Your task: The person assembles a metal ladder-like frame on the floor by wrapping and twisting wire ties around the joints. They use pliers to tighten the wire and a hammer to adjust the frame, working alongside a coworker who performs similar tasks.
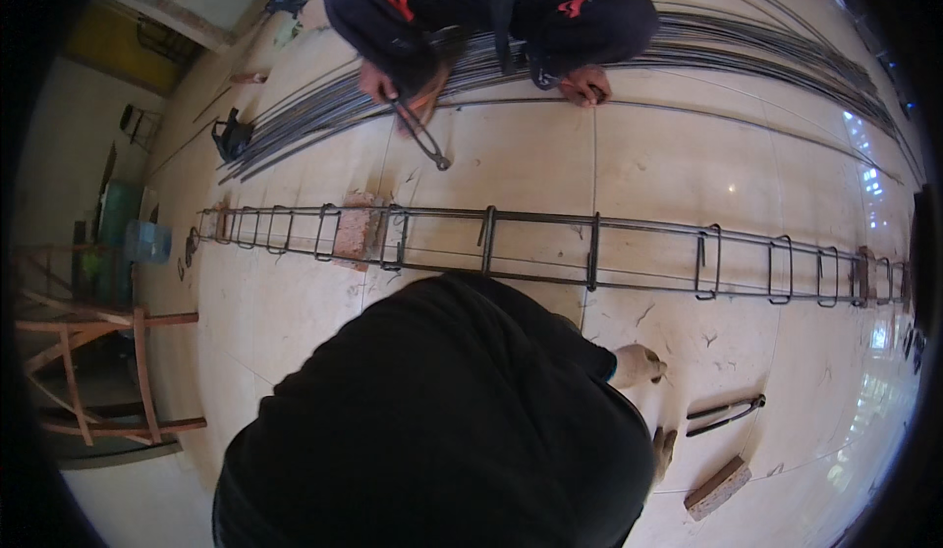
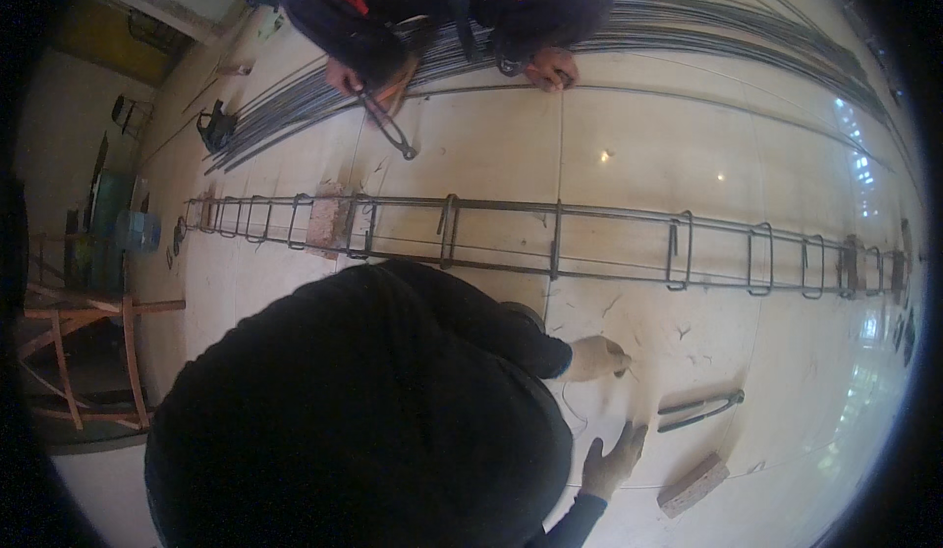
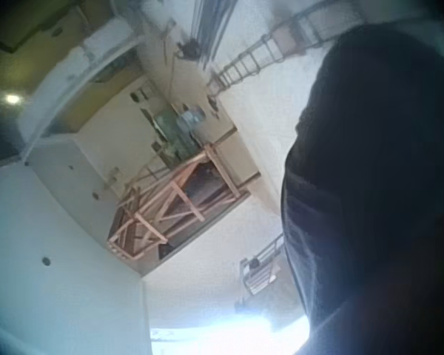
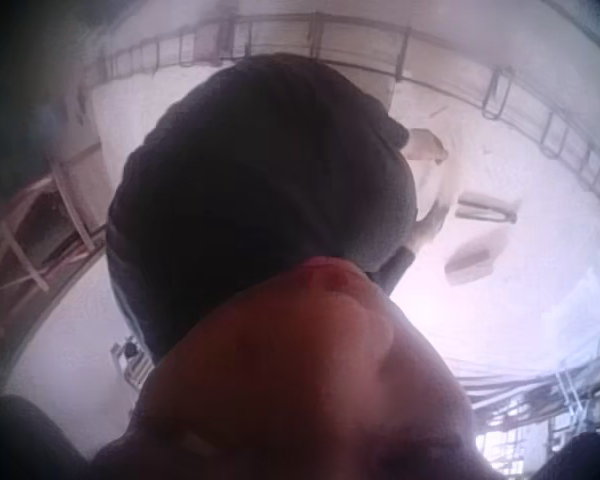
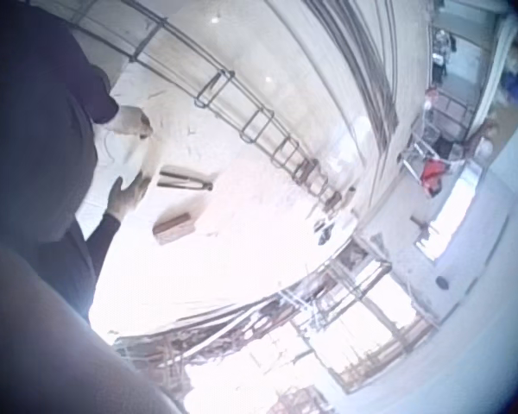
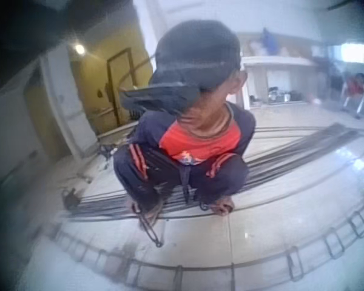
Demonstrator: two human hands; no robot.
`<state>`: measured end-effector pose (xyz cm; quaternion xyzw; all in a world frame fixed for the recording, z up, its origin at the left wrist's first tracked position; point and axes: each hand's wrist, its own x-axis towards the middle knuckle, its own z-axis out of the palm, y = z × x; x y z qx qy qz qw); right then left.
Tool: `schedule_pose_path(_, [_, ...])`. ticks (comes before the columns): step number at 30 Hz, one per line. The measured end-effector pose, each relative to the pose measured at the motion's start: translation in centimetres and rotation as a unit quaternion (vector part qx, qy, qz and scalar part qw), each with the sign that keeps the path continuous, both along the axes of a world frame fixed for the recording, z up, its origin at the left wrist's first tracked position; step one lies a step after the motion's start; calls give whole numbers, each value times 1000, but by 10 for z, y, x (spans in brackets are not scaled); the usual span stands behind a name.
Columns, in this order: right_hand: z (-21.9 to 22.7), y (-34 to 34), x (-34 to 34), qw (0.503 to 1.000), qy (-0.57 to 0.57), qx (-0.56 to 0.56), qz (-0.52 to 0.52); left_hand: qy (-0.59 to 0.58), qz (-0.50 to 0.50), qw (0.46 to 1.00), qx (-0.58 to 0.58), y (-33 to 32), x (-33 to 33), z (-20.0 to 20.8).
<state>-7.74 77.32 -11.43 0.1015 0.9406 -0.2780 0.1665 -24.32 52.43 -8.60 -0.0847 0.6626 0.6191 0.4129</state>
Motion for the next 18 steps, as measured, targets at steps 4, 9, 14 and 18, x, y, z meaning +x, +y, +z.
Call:
schedule_pose_path(4, [21,36,-16,991,-21,37,131,103,-66,992,-17,-19,7,9])
schedule_pose_path(9, [24,73,-53,982,-191,3,2,215,-74,971,-70,-69,5,4])
schedule_pose_path(14, [23,101,-99,972,-182,120,84,338,-56,937,-67,-111,21,-15])
schedule_pose_path(18, [28,117,-148,977,-175,87,83,415,-119,898,-86,-112,34,-28])
